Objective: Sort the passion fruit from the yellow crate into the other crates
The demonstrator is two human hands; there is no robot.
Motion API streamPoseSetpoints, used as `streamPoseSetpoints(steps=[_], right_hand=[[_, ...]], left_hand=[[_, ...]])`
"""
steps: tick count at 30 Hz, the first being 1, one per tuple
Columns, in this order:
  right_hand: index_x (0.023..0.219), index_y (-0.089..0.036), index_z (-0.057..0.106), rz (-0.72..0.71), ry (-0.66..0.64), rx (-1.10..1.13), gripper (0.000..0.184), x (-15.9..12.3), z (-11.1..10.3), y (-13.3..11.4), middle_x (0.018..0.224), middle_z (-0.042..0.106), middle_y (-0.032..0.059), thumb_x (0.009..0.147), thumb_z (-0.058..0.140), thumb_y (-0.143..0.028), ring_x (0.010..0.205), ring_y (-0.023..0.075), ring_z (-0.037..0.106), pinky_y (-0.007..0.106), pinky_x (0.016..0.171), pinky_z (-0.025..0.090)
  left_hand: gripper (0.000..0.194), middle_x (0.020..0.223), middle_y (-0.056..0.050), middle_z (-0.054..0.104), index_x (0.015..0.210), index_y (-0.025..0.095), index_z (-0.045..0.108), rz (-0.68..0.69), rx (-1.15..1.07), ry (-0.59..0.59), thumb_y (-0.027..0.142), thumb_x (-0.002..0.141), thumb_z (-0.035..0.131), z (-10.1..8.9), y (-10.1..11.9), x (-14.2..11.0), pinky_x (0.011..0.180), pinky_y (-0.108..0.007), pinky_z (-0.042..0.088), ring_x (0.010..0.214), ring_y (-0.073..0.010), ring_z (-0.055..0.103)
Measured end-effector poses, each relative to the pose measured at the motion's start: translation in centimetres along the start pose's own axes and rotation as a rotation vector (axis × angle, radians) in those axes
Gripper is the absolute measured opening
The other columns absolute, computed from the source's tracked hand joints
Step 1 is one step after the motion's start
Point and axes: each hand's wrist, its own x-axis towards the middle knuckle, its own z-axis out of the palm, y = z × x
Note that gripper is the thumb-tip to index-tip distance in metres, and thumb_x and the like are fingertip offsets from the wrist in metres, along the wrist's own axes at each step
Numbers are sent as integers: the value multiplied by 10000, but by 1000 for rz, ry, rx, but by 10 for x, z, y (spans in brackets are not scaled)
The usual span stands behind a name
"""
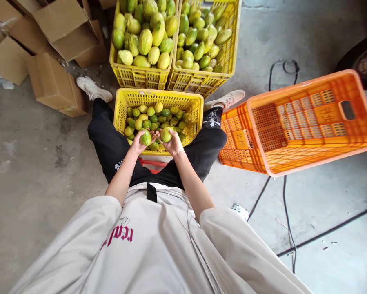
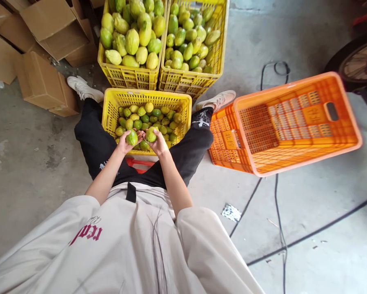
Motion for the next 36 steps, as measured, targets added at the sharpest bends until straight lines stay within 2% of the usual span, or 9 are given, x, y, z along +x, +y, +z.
streamPoseSetpoints(steps=[5, 11, 15, 19, 23, 26, 31, 33, 36], right_hand=[[1008, -253, 631, -69, 22, -43, 105, 1, 5, 3, 888, 765, 5, 947, 709, -287, 1042, 233, 779, 418, 932, 694], [1083, -265, 647, -52, 33, -6, 182, 2, 6, -2, 946, 763, 29, 958, 570, -372, 1160, 291, 746, 539, 1010, 653], [1165, -252, 631, -56, -6, 14, 269, -1, 5, -6, 1027, 788, 53, 916, 540, -298, 1184, 304, 748, 596, 1030, 629], [1133, -241, 646, -40, -26, 0, 210, -4, 6, -6, 1019, 794, 46, 935, 587, -281, 1160, 266, 765, 511, 1062, 632], [1067, -241, 672, -1, -12, 7, 175, -5, 7, -4, 919, 785, 17, 957, 709, -372, 1005, 217, 787, 390, 976, 679], [1007, -235, 669, 16, 55, 56, 175, -4, 7, -6, 849, 779, 15, 989, 695, -407, 866, 193, 780, 326, 818, 706], [965, -238, 653, 12, 44, 45, 164, -7, 8, -11, 981, 821, 26, 994, 663, -400, 733, 153, 739, 236, 603, 645], [981, -243, 651, 2, 4, 11, 179, -9, 10, -11, 974, 817, 18, 985, 657, -422, 700, 148, 724, 233, 586, 630], [1045, -243, 661, -20, -59, 14, 203, -12, 14, -10, 939, 804, 25, 972, 599, -423, 808, 195, 765, 320, 717, 682]], left_hand=[[245, 737, -49, 711, 885, 170, 675, -13, 24, 26, 255, 1044, 508, 1, 1, 2, 779, -273, 631, 650, -139, 702], [404, 946, -142, 798, 1079, 144, 713, 20, -80, 6, 293, 1042, 340, 1, 3, 2, 1030, -461, 626, 1104, -287, 791], [350, 1027, -146, 813, 1199, 124, 703, 7, -28, 14, 257, 1005, 444, -1, 2, 6, 1029, -440, 626, 1160, -297, 781], [188, 818, -60, 760, 1115, 171, 698, -36, 27, 23, 247, 997, 574, -2, 0, 7, 896, -341, 658, 853, -213, 791], [161, 726, -6, 688, 1051, 196, 687, -41, 36, 33, 239, 1037, 533, -1, 0, 2, 774, -254, 646, 653, -125, 700], [168, 772, -19, 709, 1059, 193, 689, -32, -4, 33, 267, 1043, 538, 0, 3, 1, 748, -232, 632, 685, -122, 716], [191, 737, -19, 698, 1062, 192, 683, -44, -26, 63, 357, 1032, 594, -1, 5, 5, 756, -277, 642, 648, -143, 702], [257, 740, -32, 705, 1057, 188, 692, -34, -26, 53, 420, 1030, 583, -2, 5, 6, 773, -306, 651, 665, -165, 714], [323, 821, -78, 750, 1053, 176, 711, -2, -39, 29, 439, 1023, 526, -2, 5, 5, 882, -363, 656, 865, -235, 787]])
